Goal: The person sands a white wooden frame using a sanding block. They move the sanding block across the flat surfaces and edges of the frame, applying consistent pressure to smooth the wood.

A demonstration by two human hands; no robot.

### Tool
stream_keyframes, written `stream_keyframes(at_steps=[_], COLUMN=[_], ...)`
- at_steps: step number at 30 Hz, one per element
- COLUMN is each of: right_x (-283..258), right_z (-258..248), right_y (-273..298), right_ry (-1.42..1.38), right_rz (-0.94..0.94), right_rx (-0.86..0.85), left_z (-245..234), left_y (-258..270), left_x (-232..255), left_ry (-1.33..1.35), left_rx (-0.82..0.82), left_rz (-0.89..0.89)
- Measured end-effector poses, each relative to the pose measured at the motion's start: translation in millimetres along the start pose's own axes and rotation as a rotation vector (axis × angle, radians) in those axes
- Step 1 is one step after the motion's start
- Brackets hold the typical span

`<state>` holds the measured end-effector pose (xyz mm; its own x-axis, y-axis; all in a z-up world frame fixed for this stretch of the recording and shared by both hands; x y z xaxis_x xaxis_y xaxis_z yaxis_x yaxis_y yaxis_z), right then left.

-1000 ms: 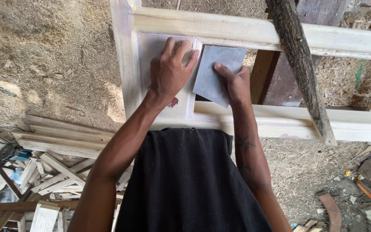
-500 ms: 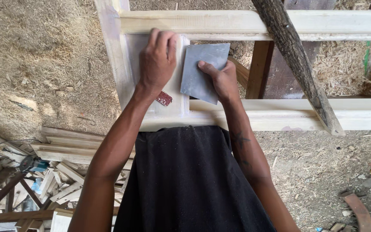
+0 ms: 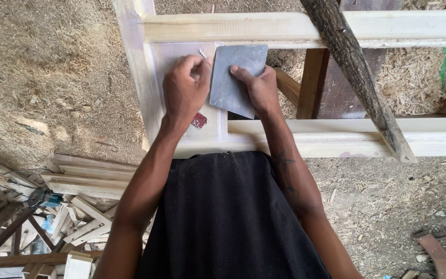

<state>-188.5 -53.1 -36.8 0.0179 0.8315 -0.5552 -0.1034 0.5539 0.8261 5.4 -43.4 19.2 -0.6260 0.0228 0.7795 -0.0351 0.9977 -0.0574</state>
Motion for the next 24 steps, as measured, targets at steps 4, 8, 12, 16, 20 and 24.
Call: stream_keyframes(at_steps=[4, 8, 12, 16, 20, 24], right_x=[-8, -12, -14, -15, -16, -17], right_z=[1, -1, 0, 1, 2, 2], right_y=[-2, -1, -5, -3, 1, 4], right_ry=[0.032, 0.095, 0.078, 0.104, 0.121, 0.13], right_rz=[-0.028, 0.014, -0.003, -0.011, -0.014, 0.015], right_rx=[-0.022, 0.01, -0.001, 0.02, 0.031, 0.005], left_z=[-7, -10, -5, -4, -2, -2], left_y=[11, 12, 11, 10, 12, 16], left_x=[17, 21, 16, 13, 9, 10], left_ry=[0.067, 0.118, 0.201, 0.217, 0.237, 0.23], left_rx=[0.047, 0.079, 0.069, 0.048, 0.019, 0.019], left_rz=[0.029, 0.014, -0.109, -0.149, -0.177, -0.202])
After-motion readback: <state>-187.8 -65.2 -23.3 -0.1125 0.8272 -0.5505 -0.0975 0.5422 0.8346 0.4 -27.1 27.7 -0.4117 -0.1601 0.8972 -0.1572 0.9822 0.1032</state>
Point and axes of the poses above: each hand's wrist, its own y-axis away from the middle knuckle, its own z-axis out of the palm, x = y × z, the point moved 7 cm from there along -y, towards the middle knuckle, and after that the axes turned 15 degrees about z, right-handed, at the moved point
